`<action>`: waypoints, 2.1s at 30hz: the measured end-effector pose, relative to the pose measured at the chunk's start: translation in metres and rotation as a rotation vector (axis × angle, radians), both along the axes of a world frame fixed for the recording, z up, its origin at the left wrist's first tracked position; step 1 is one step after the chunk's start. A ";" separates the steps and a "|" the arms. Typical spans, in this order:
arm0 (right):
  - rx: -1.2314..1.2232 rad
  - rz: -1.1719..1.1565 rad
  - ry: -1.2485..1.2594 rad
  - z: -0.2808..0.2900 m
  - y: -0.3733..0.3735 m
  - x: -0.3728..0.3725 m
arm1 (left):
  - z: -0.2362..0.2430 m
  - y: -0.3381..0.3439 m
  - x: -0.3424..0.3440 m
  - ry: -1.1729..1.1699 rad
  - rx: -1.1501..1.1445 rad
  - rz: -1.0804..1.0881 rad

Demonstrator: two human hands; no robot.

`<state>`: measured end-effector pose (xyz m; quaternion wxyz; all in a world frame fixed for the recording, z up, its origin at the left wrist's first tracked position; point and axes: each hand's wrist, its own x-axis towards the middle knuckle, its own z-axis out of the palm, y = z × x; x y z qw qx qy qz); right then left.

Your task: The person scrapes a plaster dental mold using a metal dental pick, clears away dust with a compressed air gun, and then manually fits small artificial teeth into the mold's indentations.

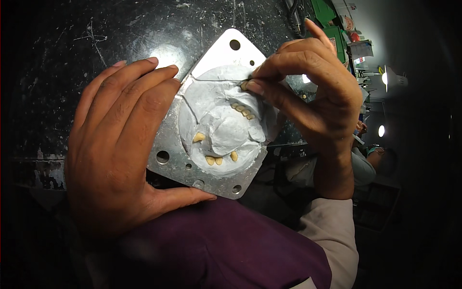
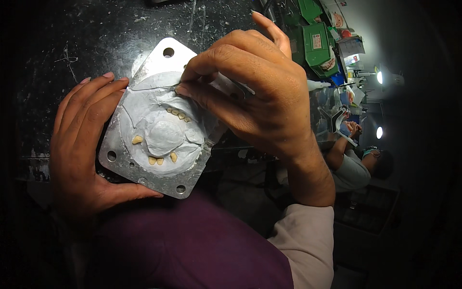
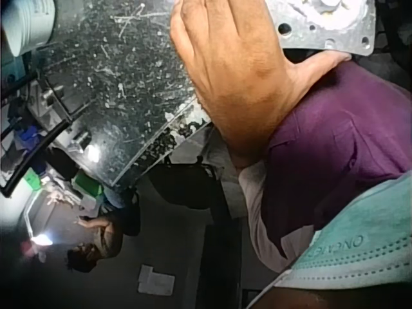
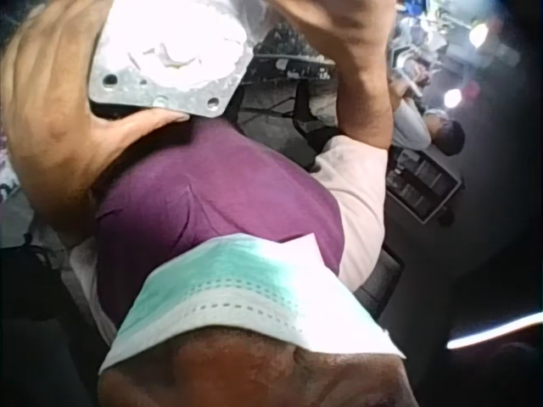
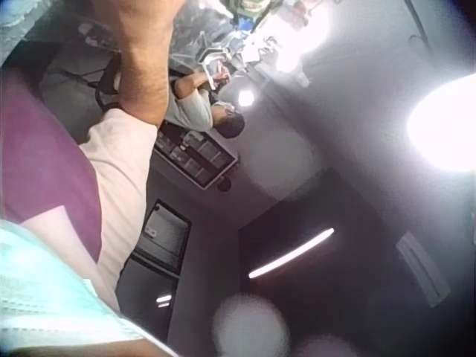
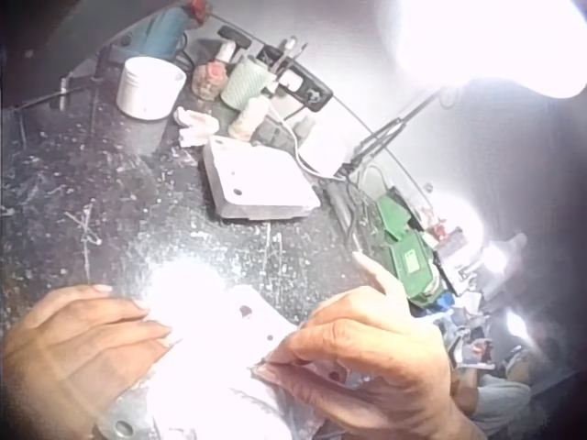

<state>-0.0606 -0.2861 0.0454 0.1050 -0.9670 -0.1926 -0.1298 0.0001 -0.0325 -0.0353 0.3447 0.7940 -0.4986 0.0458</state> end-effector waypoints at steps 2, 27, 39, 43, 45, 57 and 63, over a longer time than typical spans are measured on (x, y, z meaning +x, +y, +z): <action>0.016 -0.025 0.011 0.000 -0.001 -0.001 | 0.000 -0.001 0.000 0.004 0.004 -0.008; 0.067 -0.065 0.153 0.011 0.000 0.007 | 0.002 -0.008 0.000 0.008 0.084 -0.002; -0.527 -0.038 0.100 0.026 0.035 0.003 | 0.009 -0.006 -0.003 0.029 0.129 0.029; -0.416 -0.038 0.101 0.023 0.029 0.004 | 0.008 -0.004 -0.004 0.028 0.124 0.037; -0.208 -0.090 0.065 0.022 0.008 -0.007 | 0.008 -0.009 -0.002 0.021 0.122 0.020; 0.455 -0.706 -0.215 -0.022 -0.101 -0.137 | 0.035 -0.043 0.004 0.782 -0.289 0.098; 0.480 -0.691 -0.093 -0.049 -0.127 -0.133 | 0.038 -0.068 0.028 0.911 -0.142 0.005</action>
